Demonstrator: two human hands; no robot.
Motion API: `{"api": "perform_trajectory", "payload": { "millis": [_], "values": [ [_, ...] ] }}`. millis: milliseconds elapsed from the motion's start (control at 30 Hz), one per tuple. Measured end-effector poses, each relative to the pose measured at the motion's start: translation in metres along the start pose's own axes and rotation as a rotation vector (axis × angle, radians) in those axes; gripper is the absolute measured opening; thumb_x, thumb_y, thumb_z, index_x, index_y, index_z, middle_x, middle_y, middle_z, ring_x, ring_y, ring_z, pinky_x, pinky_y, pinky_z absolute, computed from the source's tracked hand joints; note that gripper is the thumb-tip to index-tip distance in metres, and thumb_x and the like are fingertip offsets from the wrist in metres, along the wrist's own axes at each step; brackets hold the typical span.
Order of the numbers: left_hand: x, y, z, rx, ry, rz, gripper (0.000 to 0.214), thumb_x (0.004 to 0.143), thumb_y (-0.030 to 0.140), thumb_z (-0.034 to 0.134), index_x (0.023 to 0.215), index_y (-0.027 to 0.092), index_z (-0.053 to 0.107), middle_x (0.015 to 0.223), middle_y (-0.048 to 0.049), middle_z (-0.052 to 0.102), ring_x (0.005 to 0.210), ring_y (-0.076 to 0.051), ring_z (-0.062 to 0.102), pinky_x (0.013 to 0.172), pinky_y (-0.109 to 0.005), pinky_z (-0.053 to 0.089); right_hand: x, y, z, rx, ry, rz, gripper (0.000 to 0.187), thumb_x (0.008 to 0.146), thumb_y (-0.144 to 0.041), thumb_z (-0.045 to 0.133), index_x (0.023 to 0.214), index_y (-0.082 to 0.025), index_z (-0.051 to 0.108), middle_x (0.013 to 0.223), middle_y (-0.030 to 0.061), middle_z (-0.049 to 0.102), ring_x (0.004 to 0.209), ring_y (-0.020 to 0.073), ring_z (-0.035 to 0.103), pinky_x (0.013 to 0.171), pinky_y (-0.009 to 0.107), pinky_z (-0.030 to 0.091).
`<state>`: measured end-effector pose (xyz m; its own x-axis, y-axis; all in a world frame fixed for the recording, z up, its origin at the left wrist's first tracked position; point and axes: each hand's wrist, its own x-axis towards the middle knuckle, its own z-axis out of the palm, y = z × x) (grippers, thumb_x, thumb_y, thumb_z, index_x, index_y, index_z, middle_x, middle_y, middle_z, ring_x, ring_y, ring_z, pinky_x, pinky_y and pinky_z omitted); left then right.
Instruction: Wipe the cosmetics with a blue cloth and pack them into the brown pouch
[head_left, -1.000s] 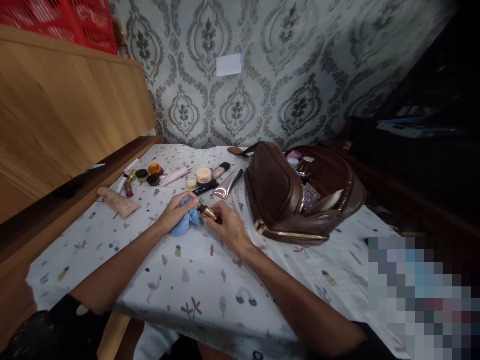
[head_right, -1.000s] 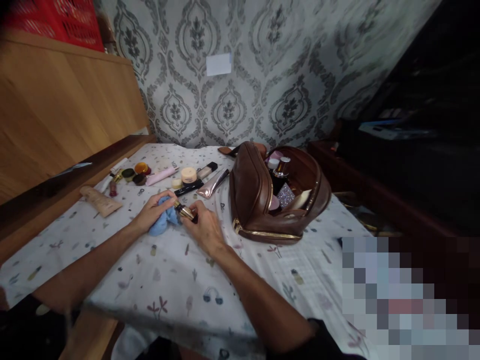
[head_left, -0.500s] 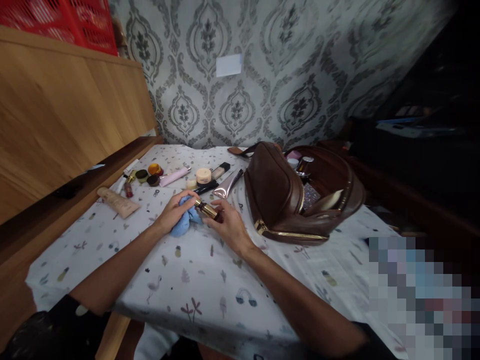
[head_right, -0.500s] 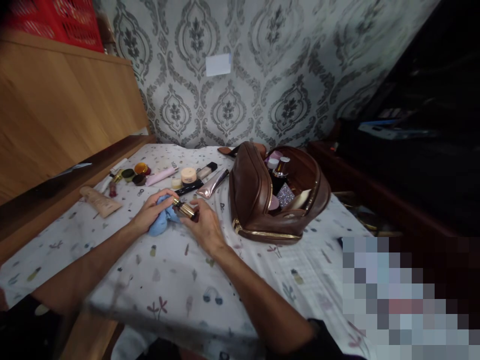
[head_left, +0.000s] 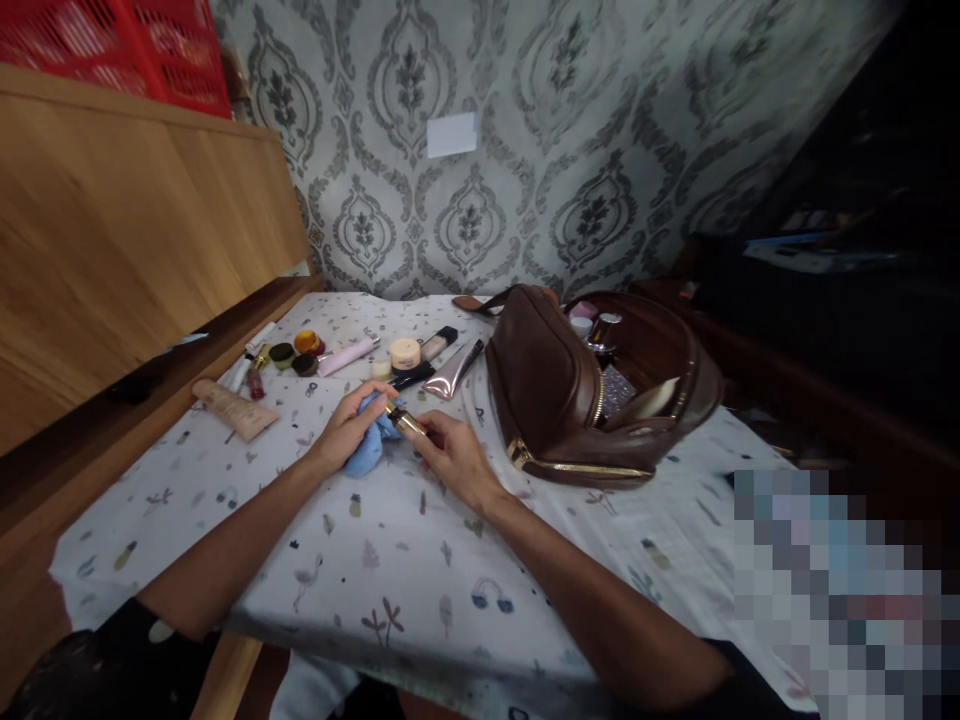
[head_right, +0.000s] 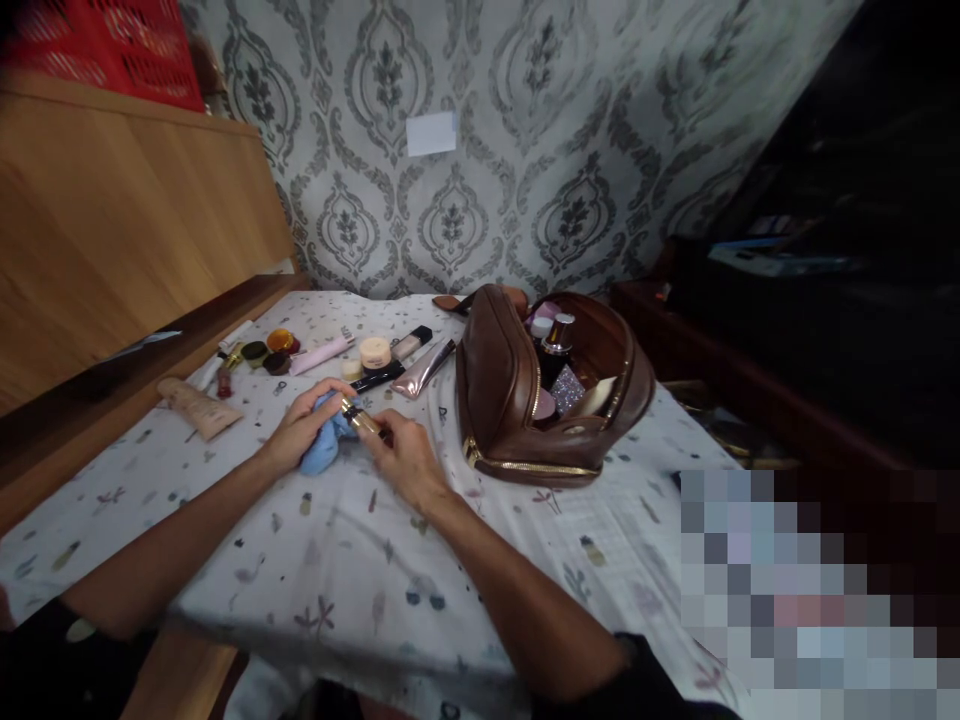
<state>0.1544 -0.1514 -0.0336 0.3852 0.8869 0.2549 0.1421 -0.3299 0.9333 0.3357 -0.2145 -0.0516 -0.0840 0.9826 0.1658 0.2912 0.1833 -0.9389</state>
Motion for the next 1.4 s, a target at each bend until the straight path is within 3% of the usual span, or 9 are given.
{"api": "perform_trajectory", "payload": {
  "millis": [167, 300, 400, 500, 733, 933, 1100, 1200, 1400],
  "values": [
    [-0.002, -0.001, 0.002, -0.048, -0.033, -0.010, 0.036, 0.089, 0.055, 0.060, 0.098, 0.021, 0.063, 0.090, -0.0016, 0.063, 0.074, -0.015, 0.056, 0.069, -0.026, 0.045, 0.002, -0.005, 0.002, 0.172, -0.144, 0.140, 0.041, 0.092, -0.056, 0.053, 0.075, -0.019, 0.056, 0.065, -0.0012, 0.060, 0.045, 0.0107, 0.054, 0.044, 0.024, 0.037],
    [-0.002, 0.000, 0.005, 0.072, 0.022, 0.028, 0.038, 0.091, 0.058, 0.055, 0.091, 0.021, 0.062, 0.076, 0.0014, 0.057, 0.069, -0.015, 0.052, 0.068, -0.025, 0.044, 0.003, -0.004, 0.004, 0.310, -0.204, 0.212, 0.037, 0.092, -0.054, 0.055, 0.084, -0.018, 0.059, 0.073, 0.0006, 0.065, 0.047, 0.0098, 0.057, 0.042, 0.022, 0.037],
    [-0.002, -0.001, 0.007, 0.203, 0.077, 0.083, 0.040, 0.094, 0.057, 0.049, 0.083, 0.020, 0.060, 0.072, 0.0017, 0.056, 0.070, -0.016, 0.051, 0.070, -0.026, 0.042, 0.003, -0.003, 0.006, 0.337, -0.191, 0.184, 0.036, 0.079, -0.044, 0.073, 0.102, -0.021, 0.055, 0.070, -0.0046, 0.062, 0.049, 0.0106, 0.059, 0.043, 0.020, 0.039],
    [-0.003, -0.002, 0.008, 0.264, 0.108, 0.093, 0.041, 0.096, 0.056, 0.046, 0.078, 0.020, 0.058, 0.069, 0.0016, 0.056, 0.068, -0.016, 0.050, 0.068, -0.027, 0.041, 0.001, 0.000, 0.007, 0.322, -0.155, 0.167, 0.046, 0.070, -0.034, 0.080, 0.100, -0.024, 0.048, 0.071, -0.0077, 0.061, 0.049, 0.0103, 0.058, 0.043, 0.020, 0.039],
    [-0.003, -0.004, 0.008, 0.325, 0.143, 0.095, 0.041, 0.097, 0.053, 0.043, 0.075, 0.021, 0.055, 0.064, 0.0023, 0.052, 0.064, -0.016, 0.047, 0.065, -0.028, 0.040, 0.001, -0.002, 0.007, 0.247, -0.149, 0.094, 0.026, 0.085, -0.042, 0.067, 0.088, -0.021, 0.052, 0.069, -0.0040, 0.060, 0.051, 0.0097, 0.058, 0.044, 0.020, 0.040],
    [-0.004, -0.001, 0.007, 0.312, 0.151, 0.125, 0.038, 0.097, 0.053, 0.044, 0.080, 0.021, 0.056, 0.068, 0.0024, 0.052, 0.068, -0.016, 0.049, 0.069, -0.028, 0.041, 0.004, -0.006, 0.006, 0.266, -0.205, 0.237, 0.040, 0.094, -0.056, 0.052, 0.079, -0.019, 0.055, 0.068, 0.0004, 0.065, 0.048, 0.0113, 0.060, 0.041, 0.021, 0.038],
    [-0.003, -0.004, 0.006, 0.268, 0.165, 0.103, 0.035, 0.096, 0.052, 0.048, 0.081, 0.022, 0.055, 0.069, 0.0026, 0.052, 0.067, -0.016, 0.049, 0.068, -0.028, 0.041, 0.002, -0.003, 0.007, 0.246, -0.132, 0.158, 0.033, 0.082, -0.048, 0.069, 0.095, -0.018, 0.061, 0.070, -0.0014, 0.062, 0.051, 0.0111, 0.056, 0.043, 0.021, 0.038],
    [-0.003, -0.005, 0.006, 0.284, 0.163, 0.092, 0.032, 0.095, 0.050, 0.050, 0.082, 0.022, 0.055, 0.069, 0.0031, 0.052, 0.067, -0.015, 0.049, 0.067, -0.027, 0.040, 0.002, 0.002, 0.008, 0.230, -0.037, 0.111, 0.046, 0.066, -0.033, 0.080, 0.105, -0.021, 0.058, 0.075, -0.0046, 0.059, 0.056, 0.0104, 0.054, 0.047, 0.021, 0.041],
    [-0.003, -0.001, 0.007, 0.285, 0.144, 0.081, 0.032, 0.096, 0.049, 0.049, 0.081, 0.021, 0.055, 0.068, 0.0035, 0.050, 0.068, -0.015, 0.048, 0.069, -0.027, 0.040, 0.002, 0.005, 0.010, 0.202, -0.071, 0.087, 0.036, 0.074, -0.037, 0.076, 0.100, -0.019, 0.059, 0.071, -0.0039, 0.061, 0.058, 0.0109, 0.055, 0.052, 0.021, 0.042]
  ]
}}
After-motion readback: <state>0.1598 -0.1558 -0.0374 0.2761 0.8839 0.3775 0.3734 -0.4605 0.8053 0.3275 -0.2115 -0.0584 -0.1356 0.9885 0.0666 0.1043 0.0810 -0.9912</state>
